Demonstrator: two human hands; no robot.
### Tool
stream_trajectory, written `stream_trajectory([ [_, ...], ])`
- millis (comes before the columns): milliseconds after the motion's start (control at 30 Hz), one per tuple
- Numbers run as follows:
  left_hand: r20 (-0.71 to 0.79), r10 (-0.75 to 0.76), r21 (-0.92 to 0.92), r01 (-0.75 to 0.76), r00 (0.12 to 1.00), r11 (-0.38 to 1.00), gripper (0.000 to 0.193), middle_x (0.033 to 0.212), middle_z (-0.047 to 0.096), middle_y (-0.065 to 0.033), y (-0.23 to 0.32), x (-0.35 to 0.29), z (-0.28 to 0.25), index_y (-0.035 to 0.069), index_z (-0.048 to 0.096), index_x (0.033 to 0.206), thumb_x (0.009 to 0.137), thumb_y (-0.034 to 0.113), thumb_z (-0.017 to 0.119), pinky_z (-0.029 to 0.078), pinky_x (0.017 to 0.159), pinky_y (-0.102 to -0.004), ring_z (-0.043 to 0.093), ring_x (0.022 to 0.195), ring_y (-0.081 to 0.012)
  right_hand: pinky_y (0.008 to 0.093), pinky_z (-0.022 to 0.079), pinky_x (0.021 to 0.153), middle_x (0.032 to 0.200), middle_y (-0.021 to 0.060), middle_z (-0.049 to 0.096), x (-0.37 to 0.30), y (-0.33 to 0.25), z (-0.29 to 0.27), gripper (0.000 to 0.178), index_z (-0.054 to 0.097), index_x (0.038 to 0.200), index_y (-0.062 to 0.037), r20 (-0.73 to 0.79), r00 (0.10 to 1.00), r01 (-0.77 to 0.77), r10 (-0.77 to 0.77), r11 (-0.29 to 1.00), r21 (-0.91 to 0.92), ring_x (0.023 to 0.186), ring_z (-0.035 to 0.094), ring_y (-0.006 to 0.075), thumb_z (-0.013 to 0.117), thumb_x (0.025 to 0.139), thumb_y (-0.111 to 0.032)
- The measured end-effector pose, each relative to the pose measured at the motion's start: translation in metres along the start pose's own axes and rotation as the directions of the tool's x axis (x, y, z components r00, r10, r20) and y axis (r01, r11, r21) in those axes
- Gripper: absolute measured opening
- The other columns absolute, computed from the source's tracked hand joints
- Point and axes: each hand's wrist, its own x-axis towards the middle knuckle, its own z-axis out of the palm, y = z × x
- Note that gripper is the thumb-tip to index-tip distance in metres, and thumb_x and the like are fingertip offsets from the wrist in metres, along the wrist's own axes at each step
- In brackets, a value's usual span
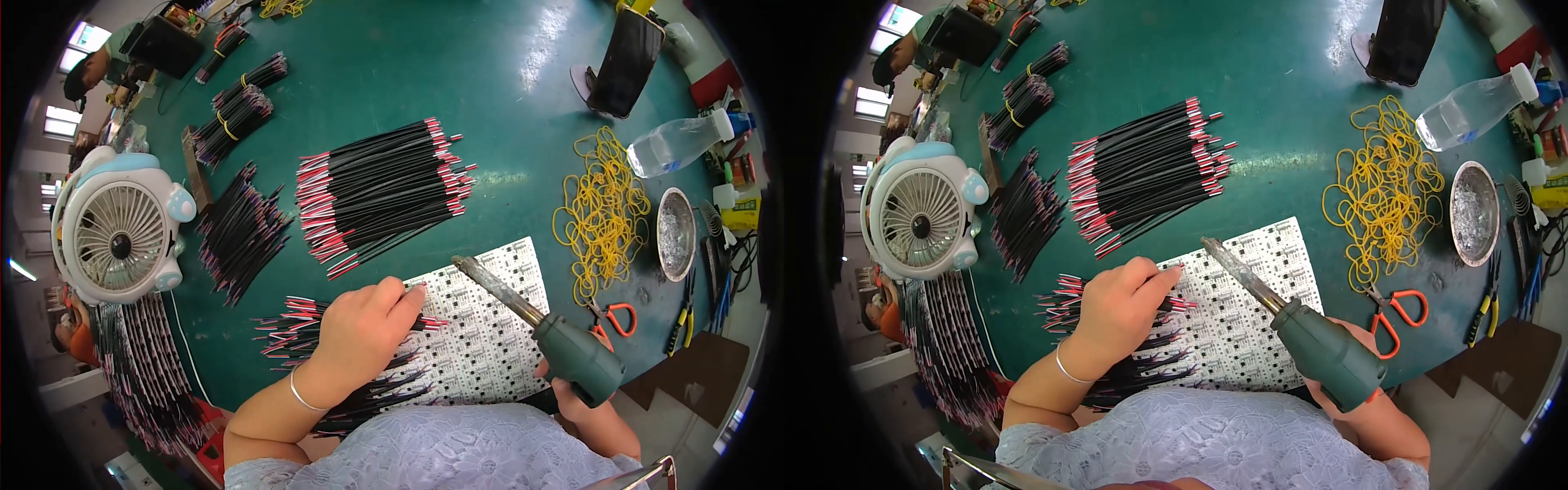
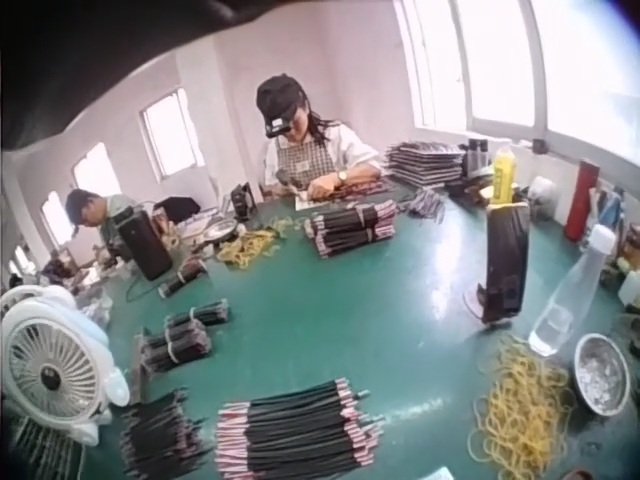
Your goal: The person aligns wires onto a circuit board and solders them in place using a soldering tool.
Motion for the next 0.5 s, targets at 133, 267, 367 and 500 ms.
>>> stream_trajectory([
  [133, -0.008, 0.004, -0.028, -0.004, 1.0, 1.0, 0.028, 0.079, 0.054, -0.0039, -0.004, 0.002, 0.004, 0.006, 0.069, 0.097, 0.07, 0.004, 0.065, 0.044, 0.05, -0.0316, 0.053, 0.058, -0.0202, 0.0368, 0.052, 0.077, 0.098, 0.0119, 0.065, -0.021, 0.002, 0.006, 0.027, 0.064, 0.104, -0.0017, -0.007, 0.931, -0.355, 0.366, 0.908, 0.223, 0.083, 0.065, 0.0276, 0.066, 0.081, -0.015],
  [267, -0.009, 0.004, -0.041, -0.005, 1.0, 0.999, 0.028, 0.081, 0.055, -0.0043, -0.006, 0.001, 0.005, 0.006, 0.069, 0.097, 0.07, 0.003, 0.064, 0.045, 0.05, -0.0314, 0.055, 0.059, -0.0203, 0.0315, 0.051, 0.068, 0.094, 0.0103, 0.065, -0.023, 0.011, 0.009, 0.036, 0.06, 0.111, 0.0014, -0.029, 0.988, -0.156, 0.153, 0.978, -0.137, 0.072, 0.063, 0.0211, 0.065, 0.082, -0.02],
  [367, 0.007, 0.008, -0.068, -0.007, 1.0, 0.998, 0.027, 0.081, 0.055, -0.0044, -0.008, 0.001, 0.005, 0.006, 0.069, 0.097, 0.07, 0.003, 0.064, 0.045, 0.051, -0.0313, 0.056, 0.061, -0.0203, 0.0272, 0.05, 0.058, 0.089, 0.009, 0.062, -0.02, 0.008, 0.01, 0.044, 0.054, 0.118, 0.0057, 0.057, 0.997, -0.025, 0.047, 0.939, -0.342, 0.06, 0.061, 0.0128, 0.06, 0.089, -0.026],
  [500, 0.004, 0.008, -0.084, -0.008, 1.0, 0.996, 0.027, 0.081, 0.055, -0.0047, -0.01, 0.0, 0.005, 0.006, 0.069, 0.096, 0.069, 0.002, 0.065, 0.046, 0.051, -0.0315, 0.057, 0.062, -0.0204, 0.0269, 0.05, 0.06, 0.092, 0.0093, 0.061, -0.014, 0.002, 0.008, 0.039, 0.054, 0.118, 0.0057, 0.131, 0.99, -0.011, 0.058, 0.941, -0.338, 0.063, 0.062, 0.0124, 0.06, 0.087, -0.017],
])
